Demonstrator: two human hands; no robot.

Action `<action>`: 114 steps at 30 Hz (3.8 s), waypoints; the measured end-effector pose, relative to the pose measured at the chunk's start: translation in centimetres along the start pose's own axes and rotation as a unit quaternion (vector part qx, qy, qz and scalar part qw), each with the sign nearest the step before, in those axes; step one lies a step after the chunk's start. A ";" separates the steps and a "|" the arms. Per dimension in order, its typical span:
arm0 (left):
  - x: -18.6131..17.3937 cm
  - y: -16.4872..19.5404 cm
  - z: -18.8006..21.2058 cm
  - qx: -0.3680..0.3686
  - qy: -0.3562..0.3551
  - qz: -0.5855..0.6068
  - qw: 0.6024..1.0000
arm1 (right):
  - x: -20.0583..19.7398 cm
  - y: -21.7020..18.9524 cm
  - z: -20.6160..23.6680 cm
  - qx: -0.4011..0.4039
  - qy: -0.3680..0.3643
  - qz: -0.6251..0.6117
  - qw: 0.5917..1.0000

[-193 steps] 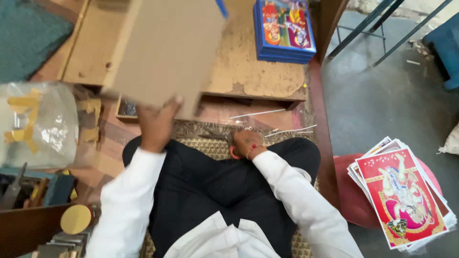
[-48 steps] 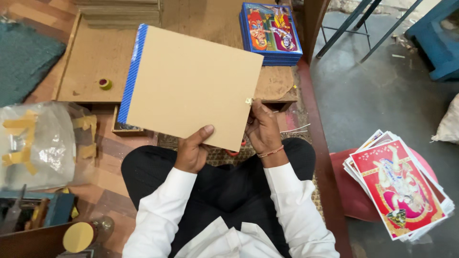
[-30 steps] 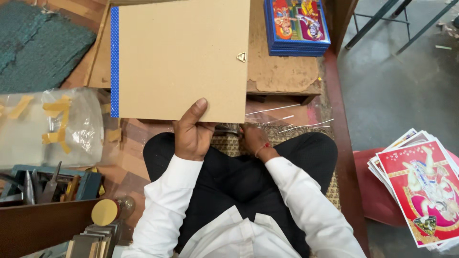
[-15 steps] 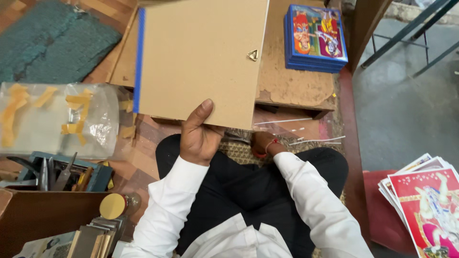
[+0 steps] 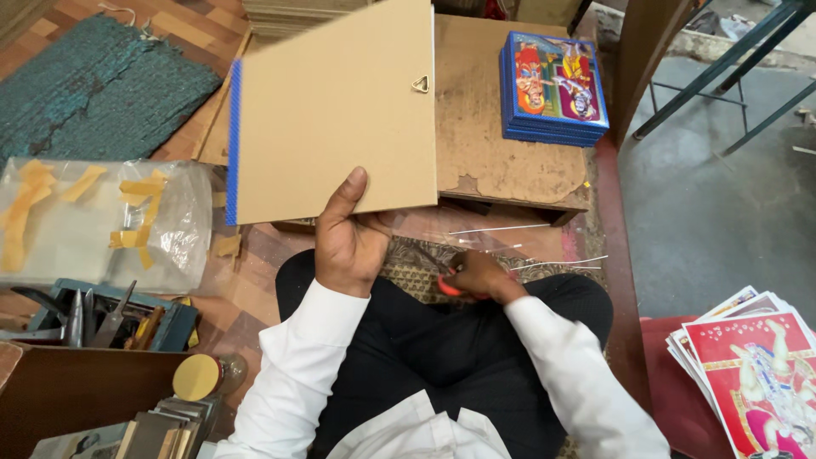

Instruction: The person assembles a picture frame by cutting a clear plastic sheet and a blue decorative border to size using scissors. They then attach the border to the edges of a cardboard backing and place a printed image on top.

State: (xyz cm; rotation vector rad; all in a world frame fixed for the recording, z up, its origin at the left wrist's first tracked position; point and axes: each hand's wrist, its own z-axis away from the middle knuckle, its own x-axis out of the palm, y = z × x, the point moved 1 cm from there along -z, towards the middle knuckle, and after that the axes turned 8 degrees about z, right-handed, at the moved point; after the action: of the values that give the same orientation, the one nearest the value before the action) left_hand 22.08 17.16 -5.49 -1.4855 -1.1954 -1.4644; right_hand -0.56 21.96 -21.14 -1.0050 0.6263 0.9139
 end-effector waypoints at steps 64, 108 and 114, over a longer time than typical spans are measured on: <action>-0.2 -2.5 3.5 0.000 -0.052 -0.166 0.985 | -2.7 -10.0 12.8 -0.295 0.279 -0.535 0.740; -1.8 -1.5 4.6 -0.047 -0.020 -0.174 0.983 | -2.8 -9.4 13.3 -0.265 0.294 -0.506 0.767; -1.9 -1.7 4.6 -0.059 -0.010 -0.181 0.982 | -4.3 -10.9 13.9 -0.290 0.343 -0.433 0.781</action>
State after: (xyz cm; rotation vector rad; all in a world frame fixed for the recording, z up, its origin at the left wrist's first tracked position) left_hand 22.14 21.82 -7.95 -1.4130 -1.4723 -1.7891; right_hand 7.32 30.46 -7.13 -2.0018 0.3726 -0.1599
